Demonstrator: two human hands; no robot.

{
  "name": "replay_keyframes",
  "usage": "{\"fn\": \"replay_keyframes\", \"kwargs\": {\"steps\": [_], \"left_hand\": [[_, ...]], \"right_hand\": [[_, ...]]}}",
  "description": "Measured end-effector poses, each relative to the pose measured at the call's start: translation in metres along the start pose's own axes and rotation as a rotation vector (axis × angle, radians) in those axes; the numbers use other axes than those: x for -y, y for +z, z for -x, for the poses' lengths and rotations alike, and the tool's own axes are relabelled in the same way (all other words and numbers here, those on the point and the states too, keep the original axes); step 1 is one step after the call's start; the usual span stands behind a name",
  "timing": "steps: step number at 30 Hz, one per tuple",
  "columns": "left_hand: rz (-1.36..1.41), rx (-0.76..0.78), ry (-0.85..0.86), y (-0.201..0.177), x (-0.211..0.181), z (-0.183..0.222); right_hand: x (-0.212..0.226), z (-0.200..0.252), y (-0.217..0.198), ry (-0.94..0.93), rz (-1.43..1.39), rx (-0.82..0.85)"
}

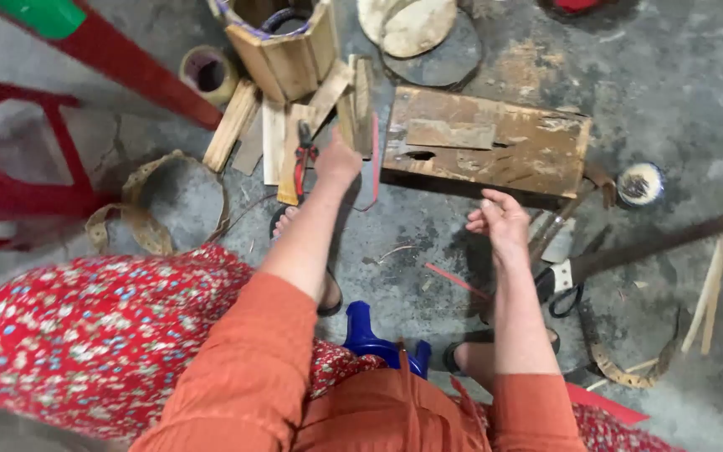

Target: The person is hammering nails into a wooden component and using a hand saw to cut wood pieces in a workshop environment.

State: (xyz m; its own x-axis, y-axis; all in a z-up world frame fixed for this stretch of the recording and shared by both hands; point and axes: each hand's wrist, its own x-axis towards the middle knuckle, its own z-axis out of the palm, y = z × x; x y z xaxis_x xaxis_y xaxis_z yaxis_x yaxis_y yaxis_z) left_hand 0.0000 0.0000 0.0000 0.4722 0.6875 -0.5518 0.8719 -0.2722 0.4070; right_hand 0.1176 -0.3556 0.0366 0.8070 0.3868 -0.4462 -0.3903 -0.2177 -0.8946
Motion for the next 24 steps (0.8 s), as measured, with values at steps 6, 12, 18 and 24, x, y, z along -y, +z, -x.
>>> {"fn": "replay_keyframes", "kwargs": {"steps": [6,12,18,24], "left_hand": [[1.056,0.026,0.037,-0.042,-0.072,0.012],[1.278,0.501,0.201,-0.101,-0.145,0.101],[1.203,0.521,0.407,-0.088,-0.179,0.126],[1.079,0.317,0.490,-0.046,-0.187,0.094]], "right_hand": [[0.016,0.003,0.017,-0.054,0.013,-0.030],[0.077,-0.017,0.050,-0.175,0.518,0.000],[0.106,-0.080,0.083,-0.075,1.327,0.080],[0.070,-0.073,0.081,-0.040,1.355,0.108]]}}
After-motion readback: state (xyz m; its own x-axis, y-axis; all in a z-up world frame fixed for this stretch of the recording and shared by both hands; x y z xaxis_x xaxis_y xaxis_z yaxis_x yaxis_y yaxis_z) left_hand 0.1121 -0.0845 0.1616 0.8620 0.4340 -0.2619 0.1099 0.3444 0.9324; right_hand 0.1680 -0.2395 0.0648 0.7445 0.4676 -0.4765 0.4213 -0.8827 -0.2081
